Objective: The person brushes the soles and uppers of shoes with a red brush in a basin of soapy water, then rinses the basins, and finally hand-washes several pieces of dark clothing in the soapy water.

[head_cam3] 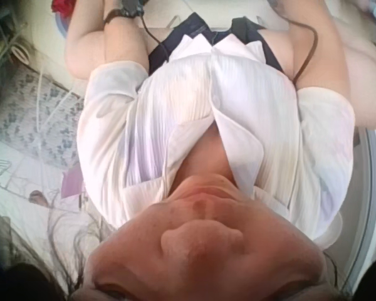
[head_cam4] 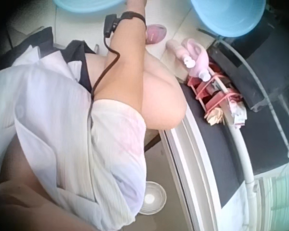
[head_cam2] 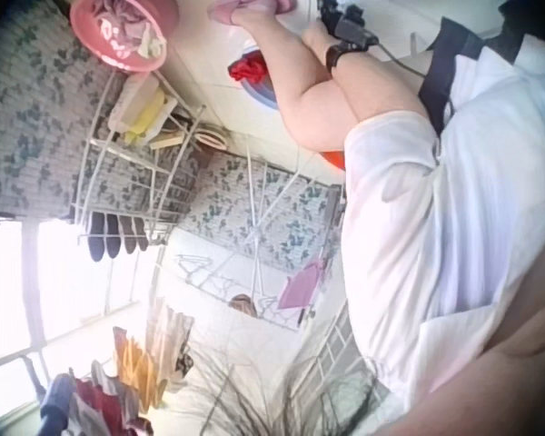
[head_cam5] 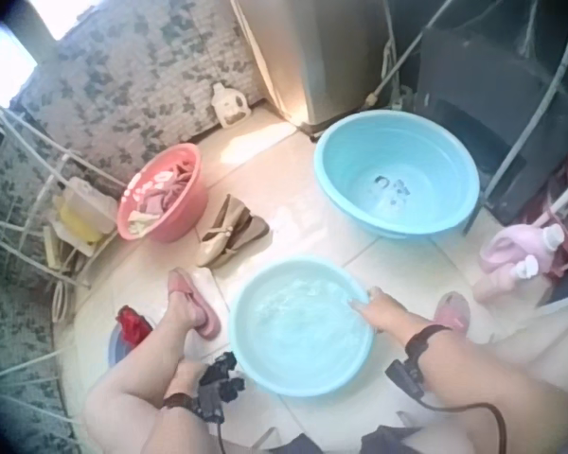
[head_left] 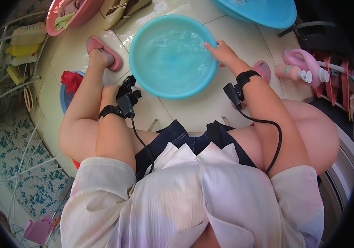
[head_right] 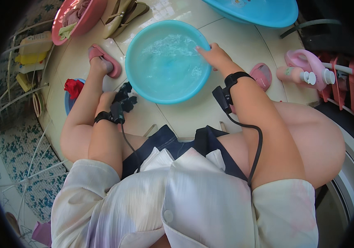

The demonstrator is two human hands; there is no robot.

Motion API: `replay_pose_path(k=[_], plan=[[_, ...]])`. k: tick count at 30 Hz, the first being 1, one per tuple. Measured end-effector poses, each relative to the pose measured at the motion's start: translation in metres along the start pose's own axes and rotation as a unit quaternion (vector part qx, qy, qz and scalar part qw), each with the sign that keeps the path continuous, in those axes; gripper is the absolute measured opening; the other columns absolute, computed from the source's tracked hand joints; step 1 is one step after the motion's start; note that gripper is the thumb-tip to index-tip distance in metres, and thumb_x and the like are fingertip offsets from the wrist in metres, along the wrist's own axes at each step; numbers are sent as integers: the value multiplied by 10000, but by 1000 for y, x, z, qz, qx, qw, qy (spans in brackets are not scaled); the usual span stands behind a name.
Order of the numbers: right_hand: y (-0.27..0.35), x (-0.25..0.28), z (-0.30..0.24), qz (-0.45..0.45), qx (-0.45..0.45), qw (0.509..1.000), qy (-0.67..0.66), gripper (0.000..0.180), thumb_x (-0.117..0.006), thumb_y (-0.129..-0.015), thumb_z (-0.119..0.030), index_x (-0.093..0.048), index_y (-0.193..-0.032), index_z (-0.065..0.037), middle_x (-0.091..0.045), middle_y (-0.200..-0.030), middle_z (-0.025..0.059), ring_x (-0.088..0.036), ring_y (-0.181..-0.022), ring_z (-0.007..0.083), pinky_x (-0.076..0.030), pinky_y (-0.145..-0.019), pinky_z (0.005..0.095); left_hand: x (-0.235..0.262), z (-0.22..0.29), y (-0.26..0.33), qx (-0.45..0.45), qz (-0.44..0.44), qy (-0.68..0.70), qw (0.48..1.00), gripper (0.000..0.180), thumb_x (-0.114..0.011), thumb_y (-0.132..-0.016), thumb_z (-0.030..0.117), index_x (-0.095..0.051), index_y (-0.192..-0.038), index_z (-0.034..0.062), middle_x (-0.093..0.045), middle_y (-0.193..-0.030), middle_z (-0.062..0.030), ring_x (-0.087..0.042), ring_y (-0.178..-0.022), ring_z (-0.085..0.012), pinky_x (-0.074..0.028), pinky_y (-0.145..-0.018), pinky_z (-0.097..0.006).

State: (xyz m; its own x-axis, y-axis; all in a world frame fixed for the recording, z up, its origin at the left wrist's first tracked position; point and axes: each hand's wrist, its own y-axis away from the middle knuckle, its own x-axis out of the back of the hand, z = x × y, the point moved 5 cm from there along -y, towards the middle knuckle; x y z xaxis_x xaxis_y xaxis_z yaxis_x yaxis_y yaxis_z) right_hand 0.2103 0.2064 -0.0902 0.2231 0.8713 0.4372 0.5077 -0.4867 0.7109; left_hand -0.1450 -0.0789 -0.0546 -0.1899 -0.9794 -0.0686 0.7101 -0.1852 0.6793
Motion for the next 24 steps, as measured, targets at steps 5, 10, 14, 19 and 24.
replay_pose_path(k=[5,10,14,19,24], plan=[[5,16,21,16,-48,997,51,699,-544,-862,-545,-424,-1327,-36,-607,-1168,139,-636,-981,259,-540,-758,369,0,-20,105,5,-73,-272,959,154,-608,-872,313,-571,-952,186,-583,-885,62,-577,-784,-95,-477,-663,-253],[26,22,-13,250,141,935,209,531,-601,-842,-424,-498,-1279,-140,-516,-1246,120,-511,-1155,290,-488,-888,409,-44,-40,138,48,-155,-316,935,118,-577,-901,144,-560,-1013,110,-640,-913,-44,-651,-803,-125,-551,-650,-262],[32,13,-29,251,175,939,157,462,-609,-844,-349,-513,-1258,-167,-511,-1193,110,-489,-1167,277,-494,-879,410,-62,-85,120,28,-121,-367,922,321,-693,-824,208,-536,-1100,159,-613,-882,-14,-608,-784,-129,-508,-684,-310],[34,15,-29,267,197,934,132,347,-589,-845,-249,-574,-1184,-177,-521,-1182,97,-519,-1126,278,-498,-866,413,-36,-104,114,-36,-2,-275,961,422,-688,-816,185,-493,-1172,71,-676,-913,-107,-645,-803,-185,-514,-632,-327],[25,34,-23,299,210,924,113,318,-589,-835,-222,-592,-1149,-171,-520,-1201,95,-532,-1110,288,-500,-858,418,106,-123,18,-7,148,-561,815,608,-657,-842,240,-370,-1322,2,-606,-1151,-177,-632,-882,-293,-523,-817,-383]])
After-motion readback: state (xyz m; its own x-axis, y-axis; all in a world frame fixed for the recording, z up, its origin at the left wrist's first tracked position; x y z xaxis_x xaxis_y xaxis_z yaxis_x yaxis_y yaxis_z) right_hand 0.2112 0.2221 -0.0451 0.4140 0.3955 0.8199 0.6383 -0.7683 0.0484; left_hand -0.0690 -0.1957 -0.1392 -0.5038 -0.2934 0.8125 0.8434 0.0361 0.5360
